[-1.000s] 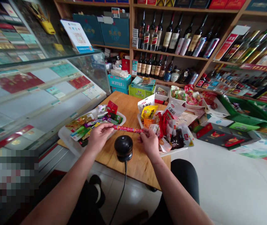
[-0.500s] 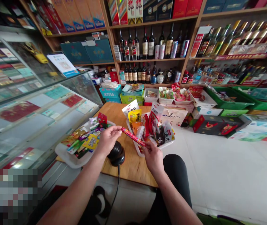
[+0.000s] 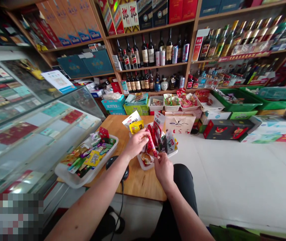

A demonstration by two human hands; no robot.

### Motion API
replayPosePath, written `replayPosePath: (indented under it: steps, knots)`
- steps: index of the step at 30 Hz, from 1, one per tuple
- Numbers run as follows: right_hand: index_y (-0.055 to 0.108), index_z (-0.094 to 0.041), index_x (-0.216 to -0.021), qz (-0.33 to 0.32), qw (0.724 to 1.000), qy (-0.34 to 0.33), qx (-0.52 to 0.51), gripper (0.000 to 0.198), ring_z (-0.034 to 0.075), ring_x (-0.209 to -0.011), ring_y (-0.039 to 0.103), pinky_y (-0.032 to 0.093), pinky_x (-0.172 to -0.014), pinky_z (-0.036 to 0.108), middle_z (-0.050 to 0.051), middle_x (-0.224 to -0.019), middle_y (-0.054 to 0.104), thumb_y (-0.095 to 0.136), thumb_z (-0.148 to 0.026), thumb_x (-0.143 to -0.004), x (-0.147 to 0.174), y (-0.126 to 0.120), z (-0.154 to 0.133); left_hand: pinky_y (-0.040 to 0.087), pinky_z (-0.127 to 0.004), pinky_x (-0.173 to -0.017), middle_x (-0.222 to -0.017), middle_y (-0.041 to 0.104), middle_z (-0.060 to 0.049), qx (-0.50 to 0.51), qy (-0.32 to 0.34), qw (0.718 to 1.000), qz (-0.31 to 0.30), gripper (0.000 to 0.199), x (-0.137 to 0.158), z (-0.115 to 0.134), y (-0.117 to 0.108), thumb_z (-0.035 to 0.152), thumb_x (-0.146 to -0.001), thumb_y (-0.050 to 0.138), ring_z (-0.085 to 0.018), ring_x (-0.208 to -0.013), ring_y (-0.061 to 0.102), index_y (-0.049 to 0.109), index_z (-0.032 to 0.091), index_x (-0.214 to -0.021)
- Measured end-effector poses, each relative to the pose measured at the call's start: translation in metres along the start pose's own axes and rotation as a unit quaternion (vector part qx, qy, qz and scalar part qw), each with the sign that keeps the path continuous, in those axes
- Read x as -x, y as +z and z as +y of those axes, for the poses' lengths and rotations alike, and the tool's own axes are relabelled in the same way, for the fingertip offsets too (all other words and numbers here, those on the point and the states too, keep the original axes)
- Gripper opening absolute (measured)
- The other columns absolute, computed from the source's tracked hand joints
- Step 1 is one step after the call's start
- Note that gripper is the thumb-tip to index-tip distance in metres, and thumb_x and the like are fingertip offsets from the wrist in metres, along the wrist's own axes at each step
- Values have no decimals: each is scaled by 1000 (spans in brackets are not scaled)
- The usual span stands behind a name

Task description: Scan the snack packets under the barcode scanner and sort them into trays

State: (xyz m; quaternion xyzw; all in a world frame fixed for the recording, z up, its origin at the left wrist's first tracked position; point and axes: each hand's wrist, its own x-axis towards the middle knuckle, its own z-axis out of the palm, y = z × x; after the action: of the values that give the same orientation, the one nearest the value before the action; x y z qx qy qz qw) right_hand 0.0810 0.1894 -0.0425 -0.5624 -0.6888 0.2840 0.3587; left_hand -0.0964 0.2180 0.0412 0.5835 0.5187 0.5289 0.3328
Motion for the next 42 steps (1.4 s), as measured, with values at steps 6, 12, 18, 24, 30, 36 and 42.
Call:
replayPosePath:
  steps: [6, 12, 18, 24, 30, 36, 42]
  knots:
    - [62, -22, -100, -8, 1000, 1, 30, 18, 23, -68, 68, 40, -61, 28, 1, -70, 70, 55, -36, -91, -6, -3, 0, 54, -46, -106, -143, 58, -17, -8, -50, 998, -32, 31, 24, -8, 20, 17, -84, 67, -29, -128, 61, 71, 17, -116]
    - [65, -22, -95, -5, 1000, -5, -6, 18, 22, -68, 68, 42, -63, 28, 2, -73, 72, 57, -37, -89, -8, -4, -21, 56, -42, -102, -128, 68, -13, -32, -45, 998, -12, 29, 68, 11, 5, 25, -90, 65, -26, -117, 67, 69, 21, -118]
    - [67, -22, -93, -30, 995, -54, -72, 23, 23, -72, 70, 49, -66, 30, 6, -79, 75, 56, -42, -90, -9, 10, -56, 56, -38, -97, -122, 71, -10, -81, -49, 992, 86, 24, 106, 29, -47, 32, -93, 61, -23, -109, 69, 71, 22, -113]
    - [68, -23, -90, -90, 985, -130, -71, 13, 20, -71, 69, 48, -68, 28, 2, -76, 72, 59, -32, -89, -12, 42, -98, 54, -37, -97, -109, 74, -8, -91, -119, 960, 235, 26, 139, -7, -129, 35, -88, 66, -22, -102, 70, 70, 20, -109]
    - [68, -21, -92, -174, 955, -233, -57, 13, 20, -80, 69, 50, -75, 29, 4, -86, 73, 55, -23, -90, -15, 84, -147, 55, -29, -79, -102, 72, -5, 65, -241, 854, 456, 30, 169, -66, -201, 25, -74, 74, -18, -90, 69, 68, 18, -103]
    - [64, -15, -122, -194, 923, -329, -47, 33, 27, -116, 62, 47, -105, 40, 14, -121, 68, 61, -24, -90, 0, 131, -185, 54, -28, -67, -87, 69, -3, 235, -290, 793, 481, 22, 175, -86, -227, 17, -74, 71, -16, -73, 68, 61, 18, -93]
    - [57, -12, -135, -194, 909, -369, 0, 50, 33, -137, 47, 38, -116, 51, 20, -143, 54, 65, -30, -89, 14, 162, -189, 53, -27, -64, -84, 69, -4, 246, -327, 767, 494, 26, 169, -104, -244, 17, -71, 74, -16, -69, 67, 62, 17, -94]
